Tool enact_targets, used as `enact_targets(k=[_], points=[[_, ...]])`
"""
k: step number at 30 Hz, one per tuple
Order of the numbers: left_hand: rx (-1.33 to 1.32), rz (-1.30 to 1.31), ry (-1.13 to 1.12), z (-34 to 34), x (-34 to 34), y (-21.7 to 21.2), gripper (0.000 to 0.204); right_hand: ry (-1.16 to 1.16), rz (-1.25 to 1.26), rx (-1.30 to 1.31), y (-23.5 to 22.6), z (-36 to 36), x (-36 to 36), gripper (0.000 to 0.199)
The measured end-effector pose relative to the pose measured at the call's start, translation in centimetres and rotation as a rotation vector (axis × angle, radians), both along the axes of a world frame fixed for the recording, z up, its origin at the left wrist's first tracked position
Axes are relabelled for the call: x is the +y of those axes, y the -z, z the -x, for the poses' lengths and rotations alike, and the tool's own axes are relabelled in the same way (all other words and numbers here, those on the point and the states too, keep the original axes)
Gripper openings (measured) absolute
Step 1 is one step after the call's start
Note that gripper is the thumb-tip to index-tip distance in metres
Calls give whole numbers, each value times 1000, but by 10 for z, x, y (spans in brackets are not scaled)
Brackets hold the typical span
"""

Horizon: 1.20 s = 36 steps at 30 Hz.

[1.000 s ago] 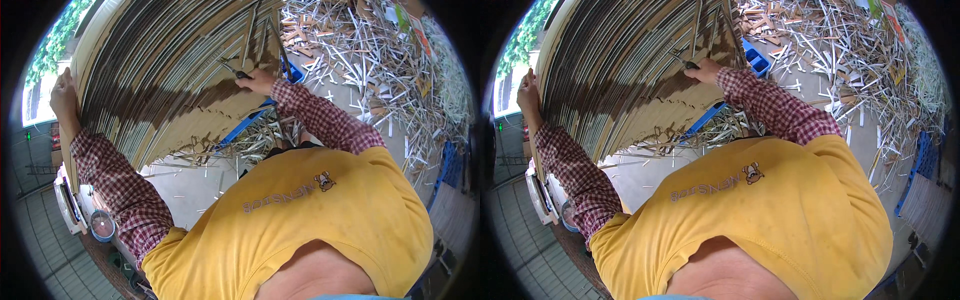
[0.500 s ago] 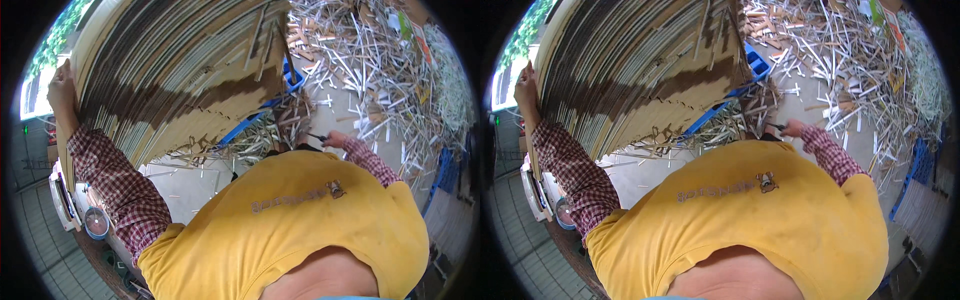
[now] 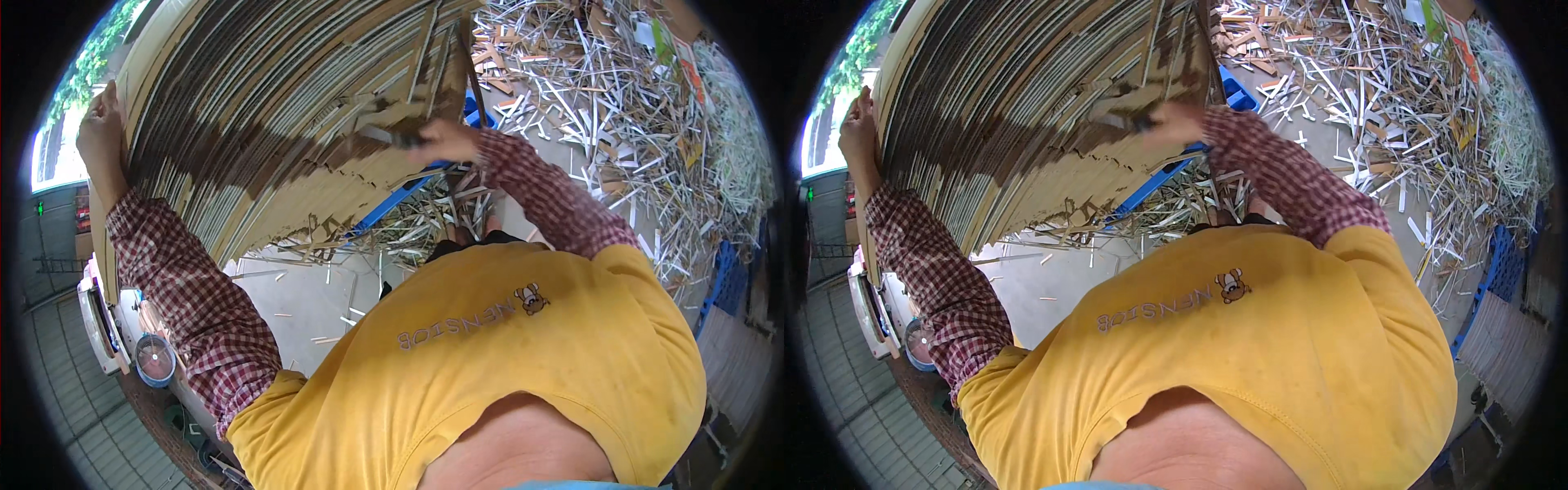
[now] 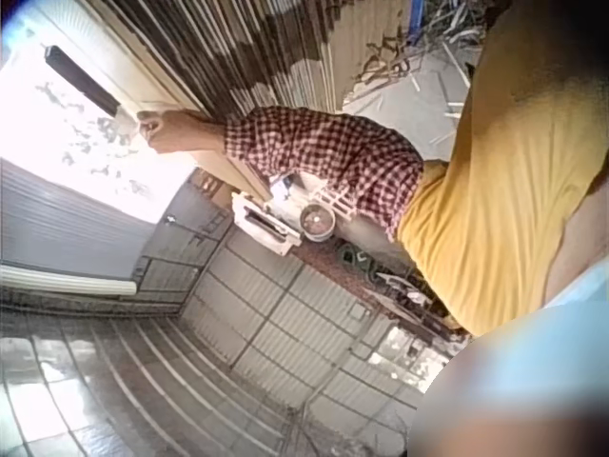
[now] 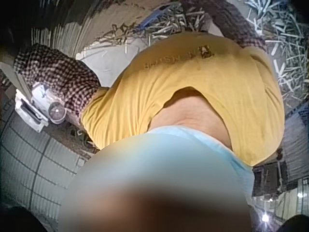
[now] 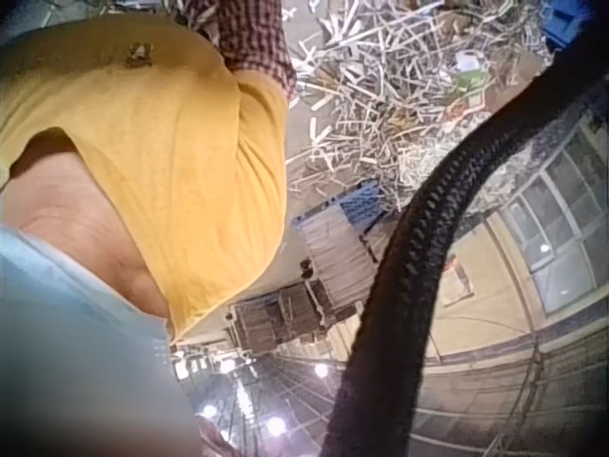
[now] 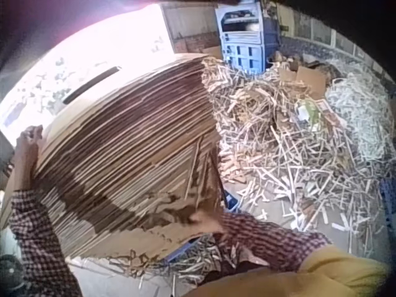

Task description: Manually cutting and stripping layers from corrugated cardboard sheets using a hand tool.

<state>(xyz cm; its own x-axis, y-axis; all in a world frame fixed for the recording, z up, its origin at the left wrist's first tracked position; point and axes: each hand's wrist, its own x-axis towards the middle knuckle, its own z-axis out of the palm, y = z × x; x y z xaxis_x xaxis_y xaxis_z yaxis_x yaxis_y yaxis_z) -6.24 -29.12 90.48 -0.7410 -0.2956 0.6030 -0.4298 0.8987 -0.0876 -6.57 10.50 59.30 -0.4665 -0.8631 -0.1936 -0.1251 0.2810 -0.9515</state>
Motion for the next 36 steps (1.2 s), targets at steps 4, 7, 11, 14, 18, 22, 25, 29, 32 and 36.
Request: enact_targets(k=[4, 7, 11, 14, 18, 22, 25, 29, 32, 36], points=[[38, 2, 21, 0, 2, -1, 53, -284, 129, -333, 8, 2, 23, 29], [5, -21, -3, -1, 3, -1, 54, 179, 70, -80, 14, 13, 16, 34], [31, -32, 36, -2, 4, -1, 54, 352, -47, -108, 20, 28, -12, 36], [32, -4, 16, 0, 1, -1, 53, 445, -196, 24, 23, 35, -24, 38], [21, -43, 24, 1, -6, 0, 52, 489, -192, 13, 22, 34, -25, 40], [27, -44, 36, 3, -8, -1, 52, 471, -4, -21, 22, 28, -25, 40], [37, -1, 45, 2, -6, -1, 51, 541, -138, -76, 27, 28, -36, 39], [57, -39, 73, 0, -2, 2, 52, 513, -37, -210, 35, 21, -40, 33], [28, 12, 17, 0, 0, 1, 52, 419, -96, 83, 41, 0, 3, 27], [48, -27, 59, 0, -3, -2, 52, 533, -795, 193, 63, -53, 132, 29]])
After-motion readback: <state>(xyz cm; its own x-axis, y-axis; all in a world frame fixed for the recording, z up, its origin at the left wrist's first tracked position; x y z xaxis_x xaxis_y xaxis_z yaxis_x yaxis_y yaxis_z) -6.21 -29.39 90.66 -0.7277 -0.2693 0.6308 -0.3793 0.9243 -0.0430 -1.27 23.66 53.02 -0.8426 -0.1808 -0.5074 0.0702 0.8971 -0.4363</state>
